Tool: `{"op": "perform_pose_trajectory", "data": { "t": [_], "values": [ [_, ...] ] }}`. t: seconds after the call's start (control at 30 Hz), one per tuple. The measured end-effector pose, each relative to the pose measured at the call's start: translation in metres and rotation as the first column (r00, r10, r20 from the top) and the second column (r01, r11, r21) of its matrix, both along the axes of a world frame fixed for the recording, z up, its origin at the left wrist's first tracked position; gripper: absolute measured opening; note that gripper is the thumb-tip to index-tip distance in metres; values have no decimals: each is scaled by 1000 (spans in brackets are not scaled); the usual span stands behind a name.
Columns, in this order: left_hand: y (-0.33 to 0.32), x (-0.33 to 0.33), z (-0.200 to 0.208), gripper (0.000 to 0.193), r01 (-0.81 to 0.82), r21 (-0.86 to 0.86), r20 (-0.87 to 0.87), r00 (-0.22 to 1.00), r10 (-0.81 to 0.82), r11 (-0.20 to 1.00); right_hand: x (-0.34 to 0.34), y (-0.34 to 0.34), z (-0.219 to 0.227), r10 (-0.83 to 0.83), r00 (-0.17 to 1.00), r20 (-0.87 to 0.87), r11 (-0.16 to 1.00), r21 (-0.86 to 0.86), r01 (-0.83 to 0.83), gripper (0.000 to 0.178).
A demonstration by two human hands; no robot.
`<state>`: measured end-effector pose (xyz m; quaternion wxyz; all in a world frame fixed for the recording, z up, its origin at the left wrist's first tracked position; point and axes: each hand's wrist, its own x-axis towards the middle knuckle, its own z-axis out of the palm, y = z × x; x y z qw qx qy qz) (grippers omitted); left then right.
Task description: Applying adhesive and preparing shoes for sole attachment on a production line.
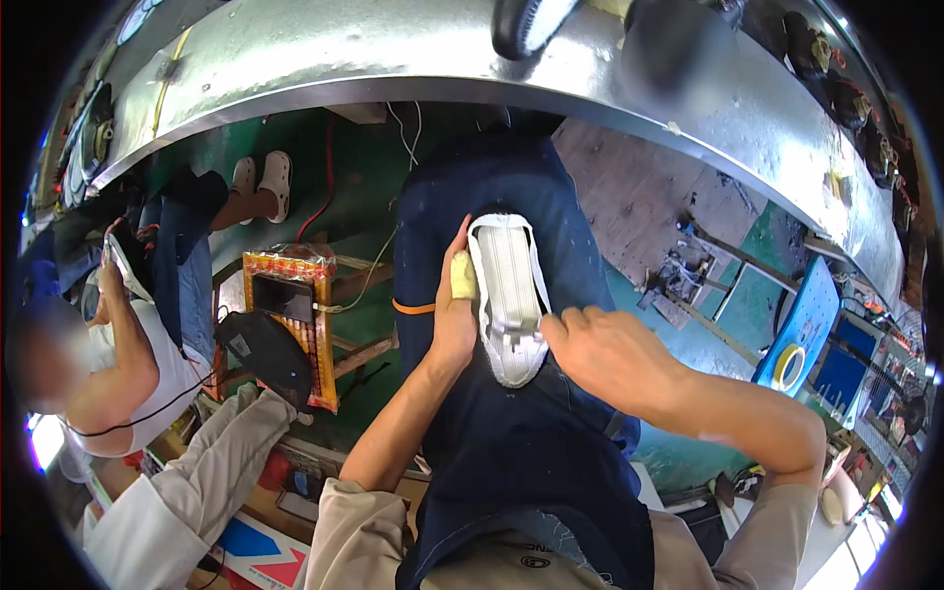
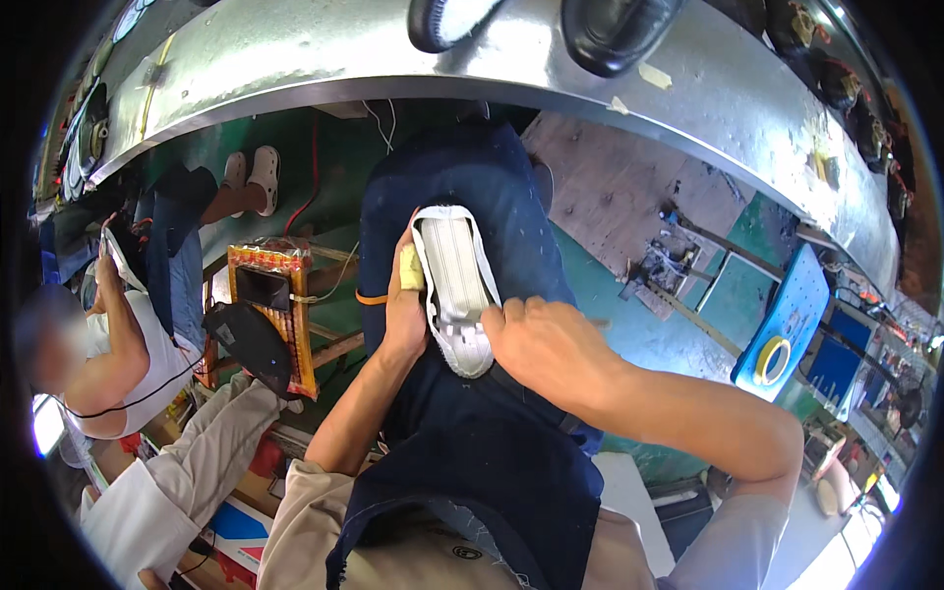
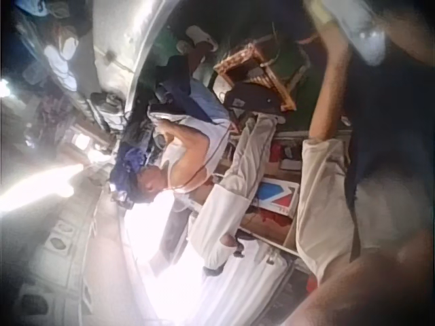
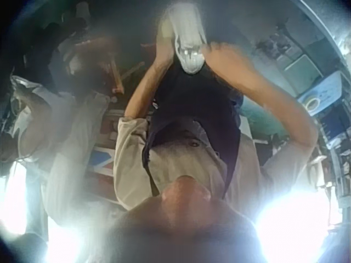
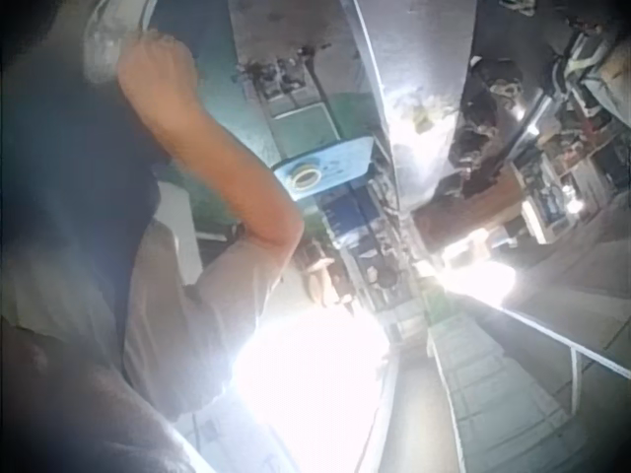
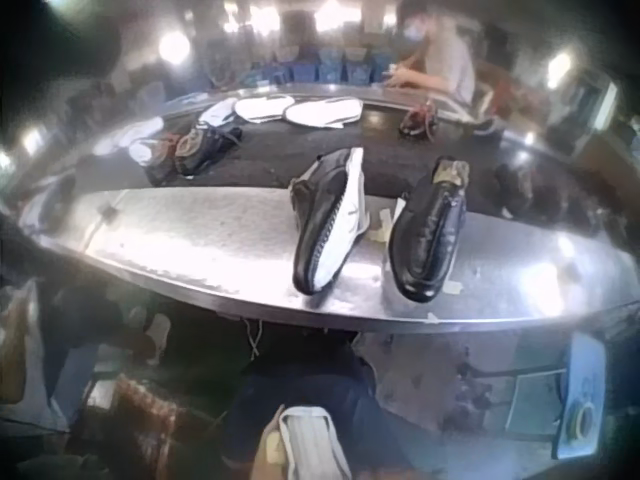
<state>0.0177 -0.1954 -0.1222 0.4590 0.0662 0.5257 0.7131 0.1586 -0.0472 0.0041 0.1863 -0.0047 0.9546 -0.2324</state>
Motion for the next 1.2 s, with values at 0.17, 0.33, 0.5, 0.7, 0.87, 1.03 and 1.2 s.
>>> {"op": "perform_pose_trajectory", "data": {
  "t": [0.17, 0.33, 0.5, 0.7, 0.87, 1.03, 1.2],
  "values": [
    [-9, 10, 19, 57, 17, 46, 198, 980, -26, 999, -17, 11, 10, -45, 999, 1, 998, 53, 45, 16],
    [-14, 10, 14, 69, 63, 12, 72, 995, -64, 998, -19, -13, 13, -155, 985, 75, 985, 92, 148, 17],
    [-10, 15, 14, 57, 129, -40, -220, 966, -134, 991, -5, -4, 0, -183, 981, -65, 980, 62, 187, 19],
    [-17, 10, 12, 69, 63, 88, 232, 969, -82, 994, -10, -22, -18, -305, 952, 22, 949, 94, 302, 27],
    [-20, 5, 7, 86, 224, -71, -182, 955, -233, 972, 1, -47, -41, -531, 847, -23, 847, -36, 530, 26],
    [-21, 5, 10, 90, 214, -148, -444, 858, -258, 966, 10, -20, -22, -529, 823, 209, 752, -335, 568, 25],
    [-18, 16, 11, 93, 204, -201, -660, 694, -286, 958, -7, -14, -22, -467, 853, -234, 878, -235, 416, 30]
  ]
}}
